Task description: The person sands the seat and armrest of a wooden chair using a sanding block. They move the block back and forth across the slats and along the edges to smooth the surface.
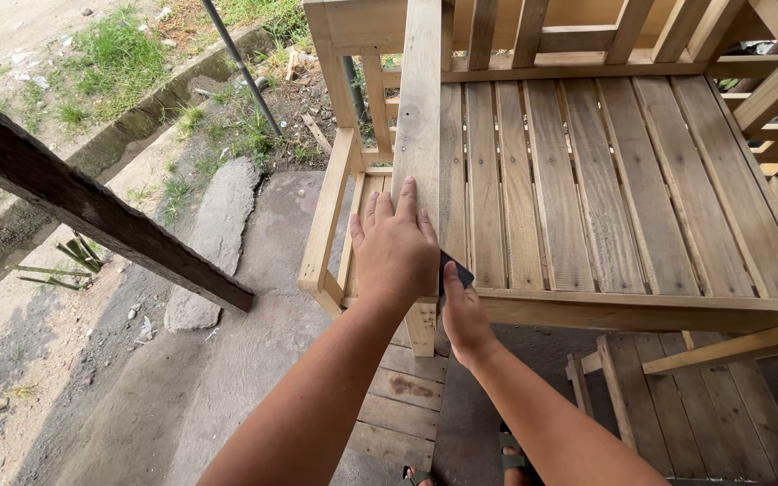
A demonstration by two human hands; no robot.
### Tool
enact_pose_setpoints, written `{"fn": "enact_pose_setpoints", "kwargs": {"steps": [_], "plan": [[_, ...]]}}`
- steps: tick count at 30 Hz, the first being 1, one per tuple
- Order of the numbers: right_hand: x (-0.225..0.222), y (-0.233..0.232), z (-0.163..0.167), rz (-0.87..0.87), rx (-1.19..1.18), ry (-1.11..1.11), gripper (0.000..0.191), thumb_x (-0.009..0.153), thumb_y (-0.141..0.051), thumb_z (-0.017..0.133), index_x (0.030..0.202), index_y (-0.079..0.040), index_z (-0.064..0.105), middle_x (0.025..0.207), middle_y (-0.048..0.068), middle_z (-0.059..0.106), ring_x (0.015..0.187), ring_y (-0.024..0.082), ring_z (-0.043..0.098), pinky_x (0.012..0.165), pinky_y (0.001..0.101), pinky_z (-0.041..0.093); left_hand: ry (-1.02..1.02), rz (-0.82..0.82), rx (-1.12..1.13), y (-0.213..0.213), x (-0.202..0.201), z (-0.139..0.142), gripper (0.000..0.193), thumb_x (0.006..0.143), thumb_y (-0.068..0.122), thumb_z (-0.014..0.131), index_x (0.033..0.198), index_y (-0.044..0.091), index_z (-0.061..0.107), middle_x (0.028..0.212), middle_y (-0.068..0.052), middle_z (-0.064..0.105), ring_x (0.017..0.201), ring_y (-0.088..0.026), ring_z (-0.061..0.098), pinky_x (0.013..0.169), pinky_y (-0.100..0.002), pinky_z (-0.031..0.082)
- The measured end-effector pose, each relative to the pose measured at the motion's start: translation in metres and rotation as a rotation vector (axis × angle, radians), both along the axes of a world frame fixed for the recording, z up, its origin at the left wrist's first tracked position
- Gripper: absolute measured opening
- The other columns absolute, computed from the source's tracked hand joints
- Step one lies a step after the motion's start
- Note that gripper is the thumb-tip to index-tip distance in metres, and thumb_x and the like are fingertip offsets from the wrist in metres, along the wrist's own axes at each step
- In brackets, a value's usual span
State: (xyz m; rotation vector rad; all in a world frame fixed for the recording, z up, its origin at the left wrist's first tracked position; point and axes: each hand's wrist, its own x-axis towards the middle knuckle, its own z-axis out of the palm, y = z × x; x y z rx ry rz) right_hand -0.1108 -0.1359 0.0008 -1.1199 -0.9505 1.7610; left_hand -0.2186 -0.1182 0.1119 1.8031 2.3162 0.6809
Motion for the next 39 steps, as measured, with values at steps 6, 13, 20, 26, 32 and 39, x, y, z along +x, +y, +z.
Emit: {"fn": "enact_pose_setpoints", "kwargs": {"steps": [6,13,20,26,32,39], "plan": [[-0.013,-0.04,0.023,-0.08,0.165,0.273,0.061,0.1,-0.048,0.039,0.153,-0.018,0.036,0.16,-0.008,0.041,0.149,0.004,0.03,0.122,0.0259,0.02,-0.019,0.005,0.038,0.001,0.001,-0.003,0.055,0.101,0.034,0.041,0.154,0.019,0.04,0.154,-0.019,0.044,0.148,-0.033,0.031,0.121,-0.054,0.013],[-0.015,-0.028,0.022,-0.038,0.049,0.217,0.066,0.11,-0.05,0.032,0.149,0.001,0.043,0.153,0.017,0.048,0.146,0.024,0.035,0.12,0.0365,0.027,0.011,-0.01,0.001,-0.002,0.001,-0.004,0.057,0.102,0.034,0.039,0.156,0.019,0.036,0.153,-0.02,0.041,0.149,-0.033,0.028,0.121,-0.055,0.01],[-0.014,-0.036,0.037,-0.029,-0.007,0.174,0.061,0.109,-0.047,0.03,0.15,-0.005,0.045,0.153,0.013,0.048,0.145,0.023,0.036,0.12,0.0376,0.027,0.003,-0.006,-0.022,-0.004,0.0,-0.002,0.056,0.101,0.034,0.039,0.156,0.021,0.037,0.155,-0.018,0.042,0.15,-0.032,0.029,0.122,-0.054,0.012],[-0.014,-0.04,0.022,-0.093,0.11,0.187,0.053,0.109,-0.043,0.035,0.155,-0.016,0.045,0.157,-0.004,0.05,0.147,0.007,0.04,0.121,0.0308,0.028,-0.008,0.006,0.006,-0.003,0.001,-0.003,0.056,0.1,0.035,0.041,0.155,0.022,0.039,0.155,-0.018,0.042,0.149,-0.032,0.03,0.121,-0.054,0.014],[-0.015,-0.033,0.023,-0.045,-0.071,0.235,0.057,0.108,-0.045,0.03,0.14,-0.006,0.056,0.133,0.01,0.065,0.128,0.019,0.055,0.111,0.0373,0.04,-0.023,-0.009,0.018,-0.005,-0.002,-0.007,0.056,0.102,0.034,0.041,0.156,0.022,0.039,0.155,-0.018,0.043,0.15,-0.032,0.031,0.122,-0.054,0.015],[-0.01,-0.034,0.039,-0.038,-0.105,0.055,0.059,0.107,-0.046,0.033,0.141,-0.005,0.058,0.133,0.008,0.066,0.123,0.014,0.055,0.107,0.0309,0.038,-0.005,0.0,-0.008,-0.003,-0.001,-0.006,0.056,0.101,0.034,0.04,0.156,0.023,0.038,0.156,-0.018,0.041,0.15,-0.032,0.03,0.121,-0.054,0.016]]}}
